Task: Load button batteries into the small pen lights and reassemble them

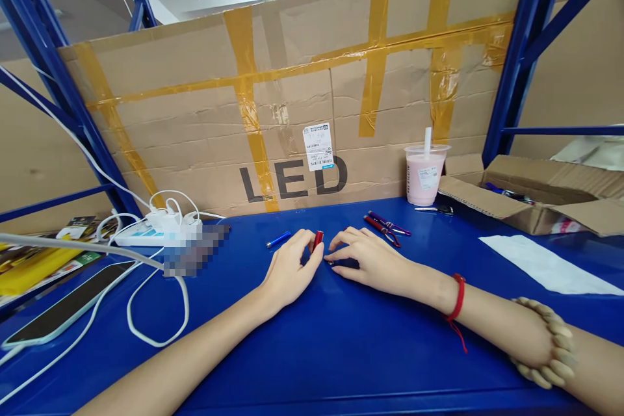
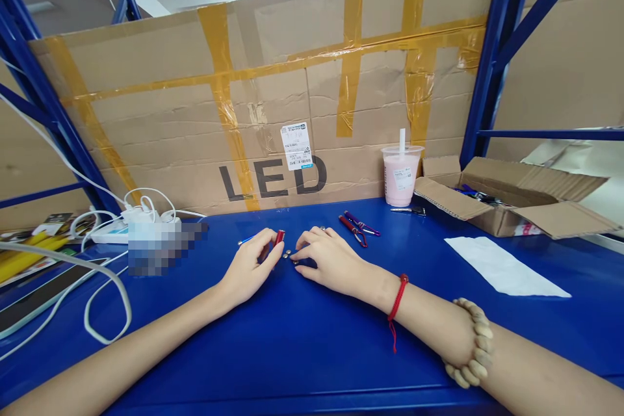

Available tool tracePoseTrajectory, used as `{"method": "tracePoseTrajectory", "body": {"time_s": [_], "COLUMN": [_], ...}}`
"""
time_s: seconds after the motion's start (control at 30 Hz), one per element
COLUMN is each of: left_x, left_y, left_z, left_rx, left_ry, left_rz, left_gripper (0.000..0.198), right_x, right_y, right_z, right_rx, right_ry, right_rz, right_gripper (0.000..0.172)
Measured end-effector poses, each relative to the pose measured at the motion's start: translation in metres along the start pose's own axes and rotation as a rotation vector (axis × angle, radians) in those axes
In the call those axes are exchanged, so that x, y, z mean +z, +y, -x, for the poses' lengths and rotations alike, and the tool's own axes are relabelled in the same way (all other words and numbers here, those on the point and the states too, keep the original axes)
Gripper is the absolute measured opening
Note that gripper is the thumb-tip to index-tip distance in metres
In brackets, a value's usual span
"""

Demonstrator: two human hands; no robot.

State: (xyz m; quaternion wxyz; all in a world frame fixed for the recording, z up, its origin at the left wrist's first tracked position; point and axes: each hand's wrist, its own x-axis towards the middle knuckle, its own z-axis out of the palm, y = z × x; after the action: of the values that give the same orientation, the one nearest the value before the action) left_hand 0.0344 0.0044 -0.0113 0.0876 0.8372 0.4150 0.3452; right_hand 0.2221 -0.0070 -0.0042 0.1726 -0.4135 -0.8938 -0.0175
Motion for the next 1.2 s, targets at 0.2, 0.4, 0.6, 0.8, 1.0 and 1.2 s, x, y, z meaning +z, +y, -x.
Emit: {"method": "tracePoseTrajectory", "body": {"time_s": [0.2,0.4,0.6,0.8,1.0,1.2], "left_x": [-0.001,0.000,0.000,-0.001,-0.004,-0.005], "left_y": [0.004,0.001,0.000,0.001,0.001,0.005], "left_z": [0.001,0.001,0.001,0.001,0.001,0.003], "left_rx": [0.122,0.205,0.240,0.188,0.179,0.221], "left_ry": [0.011,0.047,0.061,0.035,0.000,-0.104], "left_rz": [0.005,0.032,0.033,0.000,0.041,-0.002], "left_gripper": [0.017,0.018,0.016,0.018,0.026,0.024], "right_x": [0.003,-0.001,-0.002,0.000,-0.004,-0.004], "right_y": [0.005,0.004,0.000,0.002,-0.001,-0.007], "right_z": [-0.002,-0.003,-0.003,-0.001,-0.003,-0.002], "right_rx": [0.009,0.070,0.113,0.077,0.171,0.039], "right_ry": [0.052,0.027,0.018,0.036,0.425,0.537], "right_rz": [-0.006,-0.028,-0.126,-0.102,-0.199,-0.400], "right_gripper": [0.015,0.016,0.015,0.015,0.019,0.023]}}
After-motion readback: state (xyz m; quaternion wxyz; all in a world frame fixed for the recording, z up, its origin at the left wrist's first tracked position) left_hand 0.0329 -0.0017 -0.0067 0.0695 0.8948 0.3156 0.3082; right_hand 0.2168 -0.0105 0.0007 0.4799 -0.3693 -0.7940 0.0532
